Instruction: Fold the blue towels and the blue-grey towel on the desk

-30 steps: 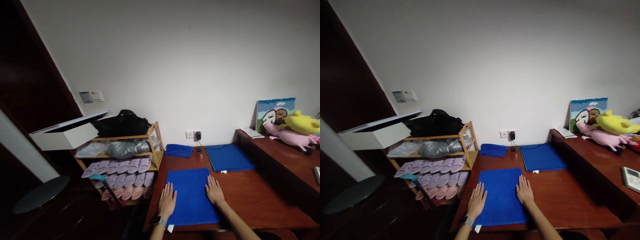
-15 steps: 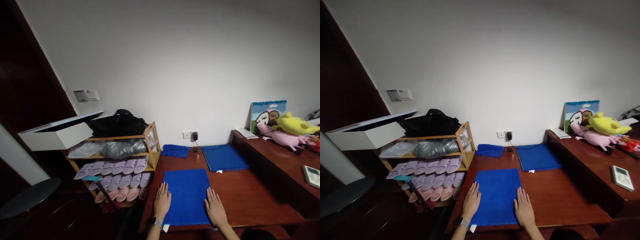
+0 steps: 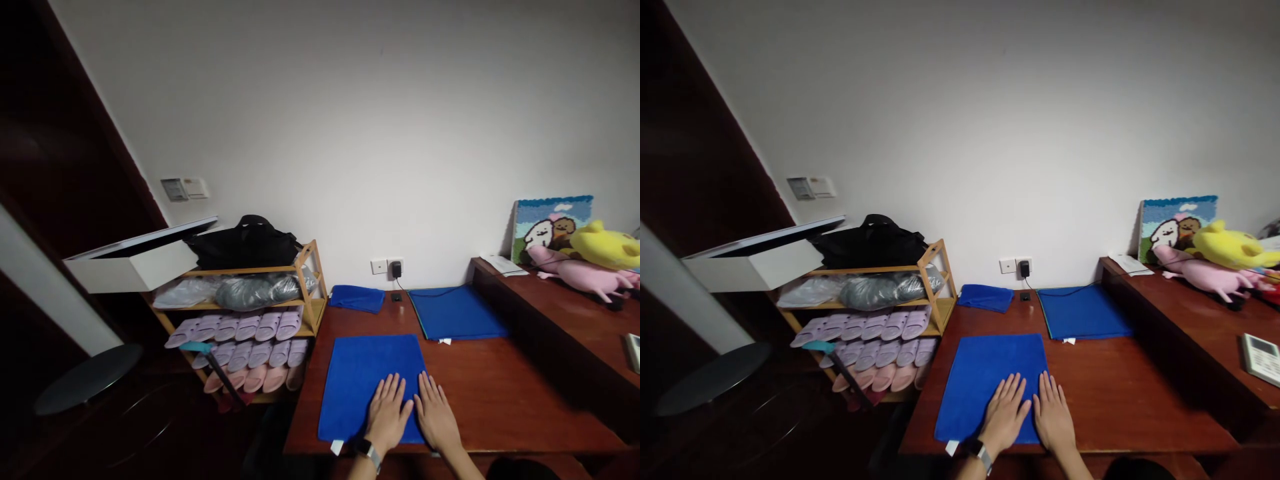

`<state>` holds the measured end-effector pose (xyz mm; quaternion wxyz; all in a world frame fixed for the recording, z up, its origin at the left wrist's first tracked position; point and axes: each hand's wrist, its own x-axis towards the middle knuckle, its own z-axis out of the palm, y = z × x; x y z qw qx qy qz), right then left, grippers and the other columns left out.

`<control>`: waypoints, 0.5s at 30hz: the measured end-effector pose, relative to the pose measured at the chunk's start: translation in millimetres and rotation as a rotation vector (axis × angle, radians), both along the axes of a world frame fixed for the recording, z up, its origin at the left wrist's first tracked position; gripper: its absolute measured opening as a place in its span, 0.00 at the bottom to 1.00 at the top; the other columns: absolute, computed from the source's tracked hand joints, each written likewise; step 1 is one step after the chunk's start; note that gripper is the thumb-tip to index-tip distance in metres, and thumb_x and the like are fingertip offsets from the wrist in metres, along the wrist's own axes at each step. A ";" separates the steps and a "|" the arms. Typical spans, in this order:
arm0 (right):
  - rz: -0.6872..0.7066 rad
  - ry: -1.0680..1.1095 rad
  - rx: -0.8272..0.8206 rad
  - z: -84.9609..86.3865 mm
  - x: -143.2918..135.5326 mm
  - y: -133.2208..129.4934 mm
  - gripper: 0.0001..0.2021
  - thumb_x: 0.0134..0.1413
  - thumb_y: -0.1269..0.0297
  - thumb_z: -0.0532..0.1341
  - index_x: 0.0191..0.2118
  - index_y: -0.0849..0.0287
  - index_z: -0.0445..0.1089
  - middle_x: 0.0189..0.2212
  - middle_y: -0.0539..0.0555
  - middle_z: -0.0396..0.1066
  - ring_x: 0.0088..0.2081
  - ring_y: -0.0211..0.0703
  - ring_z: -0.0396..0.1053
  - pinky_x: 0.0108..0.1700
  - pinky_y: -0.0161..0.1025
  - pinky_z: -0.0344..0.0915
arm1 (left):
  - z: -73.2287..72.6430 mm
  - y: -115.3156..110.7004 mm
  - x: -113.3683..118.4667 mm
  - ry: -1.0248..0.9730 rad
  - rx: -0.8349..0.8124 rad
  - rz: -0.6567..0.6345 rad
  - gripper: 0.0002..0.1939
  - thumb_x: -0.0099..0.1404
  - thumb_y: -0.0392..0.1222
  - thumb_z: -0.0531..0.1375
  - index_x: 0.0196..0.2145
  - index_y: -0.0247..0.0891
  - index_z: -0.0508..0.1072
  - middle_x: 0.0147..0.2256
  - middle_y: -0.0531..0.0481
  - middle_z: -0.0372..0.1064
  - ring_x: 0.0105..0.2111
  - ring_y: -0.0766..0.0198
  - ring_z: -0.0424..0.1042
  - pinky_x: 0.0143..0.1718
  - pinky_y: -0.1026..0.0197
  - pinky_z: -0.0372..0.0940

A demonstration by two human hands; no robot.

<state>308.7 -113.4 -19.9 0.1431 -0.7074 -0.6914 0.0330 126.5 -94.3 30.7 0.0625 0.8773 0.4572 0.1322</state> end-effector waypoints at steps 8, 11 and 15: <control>-0.057 0.023 -0.035 5.6 -5.5 -0.9 0.35 0.71 0.53 0.40 0.74 0.68 0.52 0.74 0.58 0.50 0.75 0.53 0.46 0.76 0.54 0.46 | -18.2 1.2 -140.7 0.116 0.025 0.480 0.33 0.79 0.57 0.43 0.74 0.41 0.54 0.74 0.44 0.48 0.74 0.49 0.50 0.73 0.40 0.51; -0.069 0.028 -0.049 8.0 -5.7 0.7 0.34 0.71 0.53 0.40 0.75 0.67 0.52 0.75 0.58 0.49 0.76 0.52 0.45 0.76 0.53 0.45 | -29.0 -4.3 -159.2 0.105 0.072 0.548 0.33 0.78 0.55 0.44 0.75 0.40 0.53 0.74 0.43 0.50 0.74 0.49 0.50 0.73 0.41 0.52; -0.073 0.037 -0.051 11.9 -4.8 -1.3 0.34 0.71 0.54 0.41 0.74 0.68 0.53 0.74 0.58 0.50 0.75 0.52 0.46 0.76 0.54 0.45 | -37.7 -5.6 -160.3 0.085 0.112 0.538 0.34 0.78 0.55 0.45 0.74 0.37 0.54 0.73 0.41 0.52 0.73 0.50 0.51 0.72 0.42 0.53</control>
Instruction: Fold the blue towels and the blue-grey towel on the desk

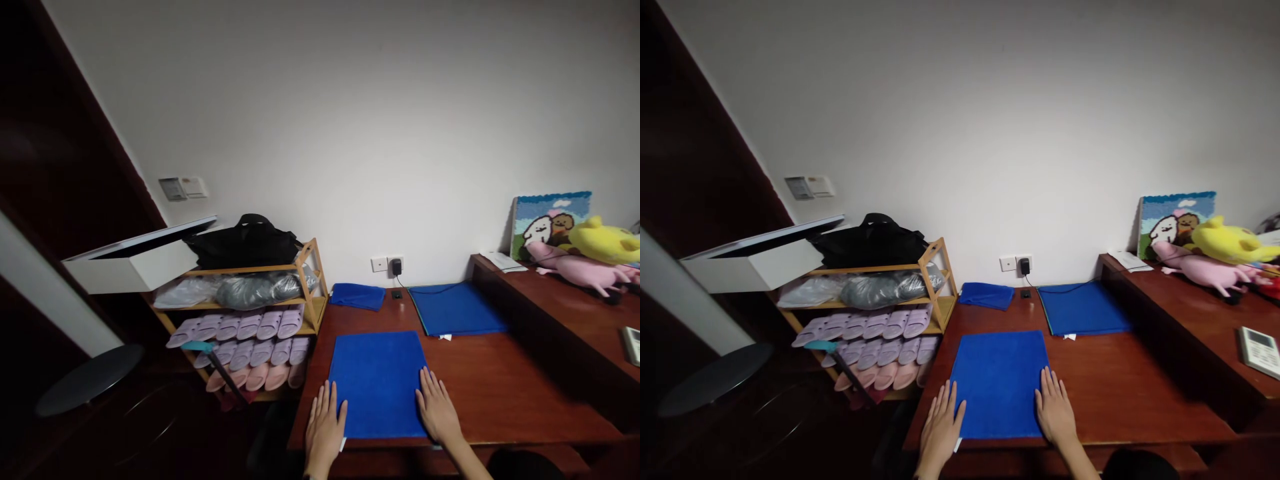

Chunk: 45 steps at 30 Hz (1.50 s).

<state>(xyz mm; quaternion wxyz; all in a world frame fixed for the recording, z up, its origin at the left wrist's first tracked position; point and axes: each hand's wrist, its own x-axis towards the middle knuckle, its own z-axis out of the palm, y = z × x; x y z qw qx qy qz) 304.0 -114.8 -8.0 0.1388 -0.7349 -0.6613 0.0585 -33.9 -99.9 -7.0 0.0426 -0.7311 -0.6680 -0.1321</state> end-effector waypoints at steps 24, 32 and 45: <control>0.055 -0.011 0.245 -37.8 -2.6 -36.9 0.30 0.72 0.54 0.47 0.71 0.62 0.61 0.72 0.58 0.55 0.73 0.57 0.54 0.73 0.57 0.54 | 29.9 -28.7 146.7 -0.140 0.067 -0.547 0.31 0.79 0.48 0.46 0.76 0.45 0.47 0.74 0.47 0.50 0.72 0.53 0.56 0.70 0.44 0.61; 0.087 -0.052 0.292 -48.1 -0.9 -34.5 0.28 0.70 0.59 0.48 0.71 0.55 0.63 0.72 0.55 0.56 0.72 0.57 0.55 0.72 0.58 0.55 | 22.9 -37.3 182.3 -0.110 0.005 -0.620 0.32 0.80 0.52 0.45 0.76 0.46 0.42 0.74 0.50 0.48 0.72 0.54 0.54 0.73 0.45 0.56; 0.027 0.032 0.203 -29.4 -1.7 -38.3 0.33 0.73 0.48 0.41 0.72 0.62 0.60 0.72 0.58 0.56 0.73 0.55 0.54 0.73 0.56 0.54 | -29.4 -40.7 20.7 -0.046 0.289 -0.125 0.35 0.78 0.51 0.47 0.76 0.45 0.40 0.72 0.48 0.57 0.70 0.50 0.61 0.69 0.40 0.61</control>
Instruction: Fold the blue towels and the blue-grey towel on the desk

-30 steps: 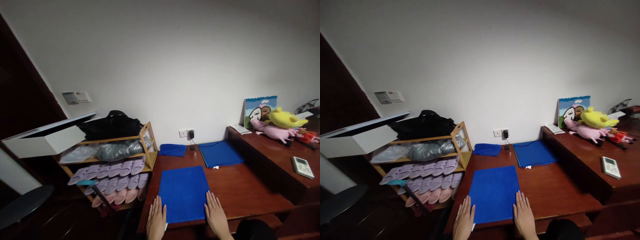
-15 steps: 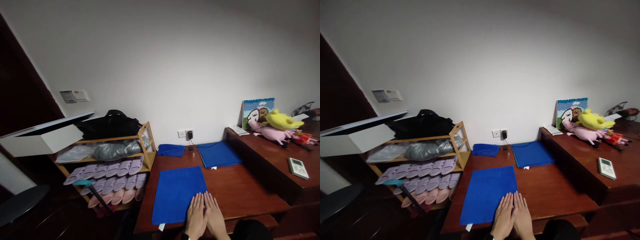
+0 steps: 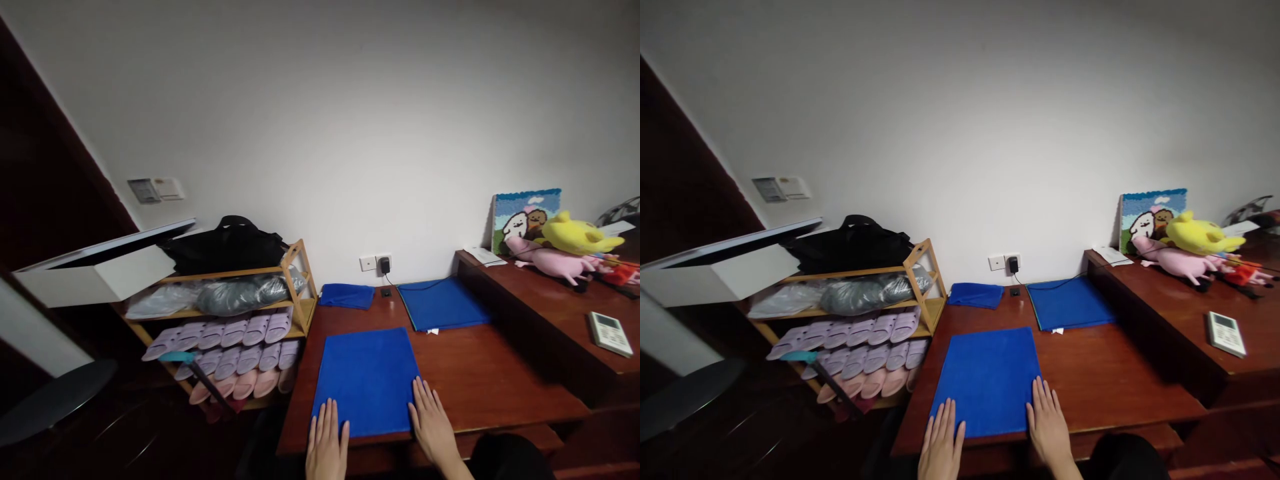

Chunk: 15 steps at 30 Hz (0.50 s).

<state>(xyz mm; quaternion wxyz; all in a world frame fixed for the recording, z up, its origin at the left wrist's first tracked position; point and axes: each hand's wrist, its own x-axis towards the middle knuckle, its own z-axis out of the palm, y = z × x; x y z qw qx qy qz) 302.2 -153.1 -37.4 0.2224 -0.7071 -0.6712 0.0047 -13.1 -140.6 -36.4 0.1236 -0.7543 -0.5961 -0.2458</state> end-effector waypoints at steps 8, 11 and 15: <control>0.027 0.011 0.024 -5.1 4.1 -26.8 0.31 0.74 0.50 0.42 0.75 0.54 0.53 0.74 0.51 0.51 0.74 0.52 0.52 0.73 0.56 0.55 | -4.1 2.7 2.5 -0.035 0.019 0.014 0.35 0.76 0.47 0.48 0.76 0.49 0.44 0.69 0.50 0.62 0.68 0.50 0.65 0.68 0.40 0.62; 0.030 -0.008 0.013 -7.5 2.4 -29.7 0.31 0.74 0.50 0.42 0.74 0.55 0.55 0.74 0.51 0.51 0.74 0.53 0.52 0.74 0.57 0.53 | -4.4 2.6 2.4 -0.041 0.018 0.015 0.34 0.76 0.48 0.48 0.76 0.49 0.46 0.69 0.51 0.62 0.68 0.49 0.65 0.68 0.40 0.63; 0.031 -0.006 0.053 -13.7 1.2 -27.0 0.31 0.74 0.49 0.44 0.73 0.57 0.59 0.73 0.53 0.55 0.73 0.54 0.55 0.73 0.55 0.55 | -7.1 2.6 1.4 -0.033 0.034 0.014 0.34 0.77 0.48 0.47 0.76 0.48 0.44 0.69 0.50 0.63 0.68 0.50 0.65 0.68 0.39 0.63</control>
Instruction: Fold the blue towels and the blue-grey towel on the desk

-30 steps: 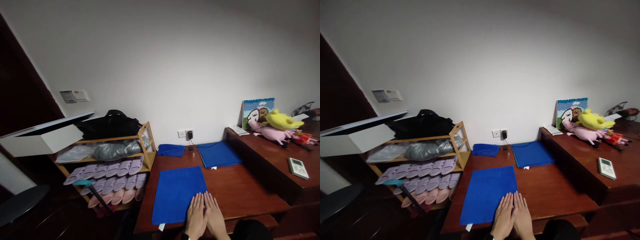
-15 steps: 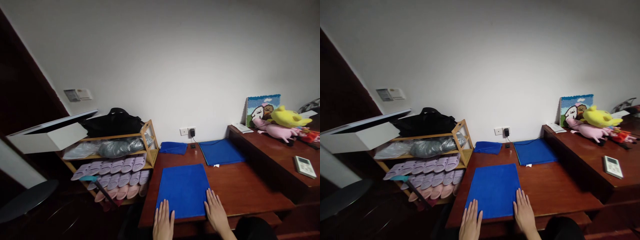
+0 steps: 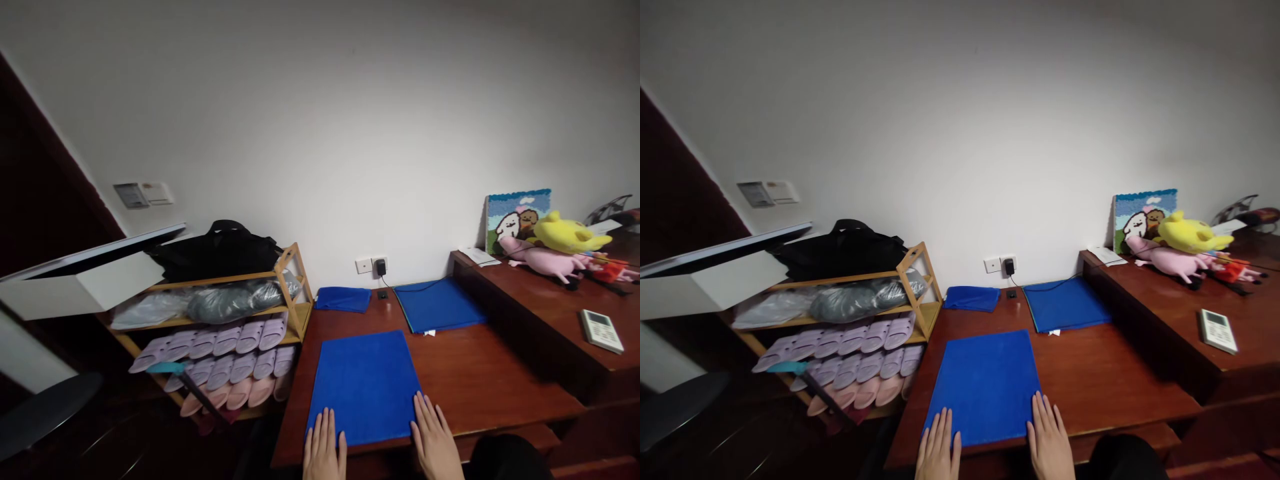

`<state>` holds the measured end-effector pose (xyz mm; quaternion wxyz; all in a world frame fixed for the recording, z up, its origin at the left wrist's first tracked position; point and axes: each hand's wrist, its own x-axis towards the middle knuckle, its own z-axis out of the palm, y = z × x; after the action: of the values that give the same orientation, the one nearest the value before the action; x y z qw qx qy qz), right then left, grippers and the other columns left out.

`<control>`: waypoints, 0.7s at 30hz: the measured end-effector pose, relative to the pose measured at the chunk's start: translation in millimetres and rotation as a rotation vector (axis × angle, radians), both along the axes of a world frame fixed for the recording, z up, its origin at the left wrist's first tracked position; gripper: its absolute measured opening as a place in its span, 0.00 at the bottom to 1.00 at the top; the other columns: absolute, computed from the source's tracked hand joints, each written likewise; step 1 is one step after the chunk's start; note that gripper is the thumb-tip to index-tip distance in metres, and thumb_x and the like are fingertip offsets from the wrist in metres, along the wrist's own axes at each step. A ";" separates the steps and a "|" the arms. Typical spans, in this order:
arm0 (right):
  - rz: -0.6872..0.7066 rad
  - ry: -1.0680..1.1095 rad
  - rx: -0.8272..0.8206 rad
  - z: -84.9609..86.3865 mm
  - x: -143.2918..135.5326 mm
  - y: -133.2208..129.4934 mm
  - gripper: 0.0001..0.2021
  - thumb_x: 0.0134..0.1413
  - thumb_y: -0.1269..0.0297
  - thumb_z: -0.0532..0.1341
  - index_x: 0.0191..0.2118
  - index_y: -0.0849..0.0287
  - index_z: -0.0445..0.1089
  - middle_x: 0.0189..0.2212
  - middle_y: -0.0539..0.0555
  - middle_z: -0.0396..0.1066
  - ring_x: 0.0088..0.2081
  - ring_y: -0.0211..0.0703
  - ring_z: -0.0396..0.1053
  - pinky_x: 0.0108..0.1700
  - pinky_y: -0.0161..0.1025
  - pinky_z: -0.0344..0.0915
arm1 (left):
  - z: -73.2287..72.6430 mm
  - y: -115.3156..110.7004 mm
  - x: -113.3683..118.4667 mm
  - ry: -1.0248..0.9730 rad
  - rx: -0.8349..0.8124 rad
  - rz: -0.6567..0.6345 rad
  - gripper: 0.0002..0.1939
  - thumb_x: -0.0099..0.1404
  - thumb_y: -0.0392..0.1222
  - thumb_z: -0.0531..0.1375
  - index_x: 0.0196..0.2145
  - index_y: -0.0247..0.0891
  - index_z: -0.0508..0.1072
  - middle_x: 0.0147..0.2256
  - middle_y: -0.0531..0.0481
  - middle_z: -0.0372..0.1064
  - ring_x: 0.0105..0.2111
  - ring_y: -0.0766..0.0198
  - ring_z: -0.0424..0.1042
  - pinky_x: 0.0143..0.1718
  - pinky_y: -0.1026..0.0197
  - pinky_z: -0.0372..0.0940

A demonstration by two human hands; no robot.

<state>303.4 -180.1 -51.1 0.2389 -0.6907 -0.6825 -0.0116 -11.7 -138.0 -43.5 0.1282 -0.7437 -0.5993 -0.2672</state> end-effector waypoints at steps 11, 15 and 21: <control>-0.006 -0.021 0.079 -9.5 0.7 2.3 0.29 0.75 0.50 0.46 0.72 0.57 0.60 0.72 0.53 0.55 0.72 0.53 0.56 0.72 0.51 0.57 | 15.2 -4.9 56.7 0.037 -0.057 -0.250 0.33 0.78 0.44 0.45 0.76 0.52 0.37 0.71 0.53 0.57 0.70 0.52 0.61 0.68 0.42 0.64; 0.029 -0.096 0.163 -25.6 6.1 6.6 0.27 0.74 0.52 0.48 0.70 0.57 0.64 0.71 0.55 0.58 0.70 0.53 0.61 0.69 0.51 0.61 | 34.9 -12.0 134.9 0.138 -0.103 -0.543 0.36 0.78 0.51 0.50 0.76 0.47 0.38 0.74 0.53 0.50 0.71 0.54 0.58 0.70 0.47 0.62; 0.048 -0.149 0.275 -41.2 10.8 13.6 0.26 0.74 0.54 0.49 0.70 0.51 0.63 0.69 0.53 0.62 0.68 0.53 0.65 0.65 0.51 0.65 | 13.7 -6.2 162.7 0.152 0.072 -0.558 0.40 0.78 0.54 0.50 0.76 0.40 0.34 0.71 0.50 0.57 0.67 0.57 0.65 0.65 0.52 0.65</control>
<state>314.3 -166.4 -92.3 0.2799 -0.6321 -0.7067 -0.1505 150.9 -144.2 -29.8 0.1205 -0.8926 -0.3505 -0.2568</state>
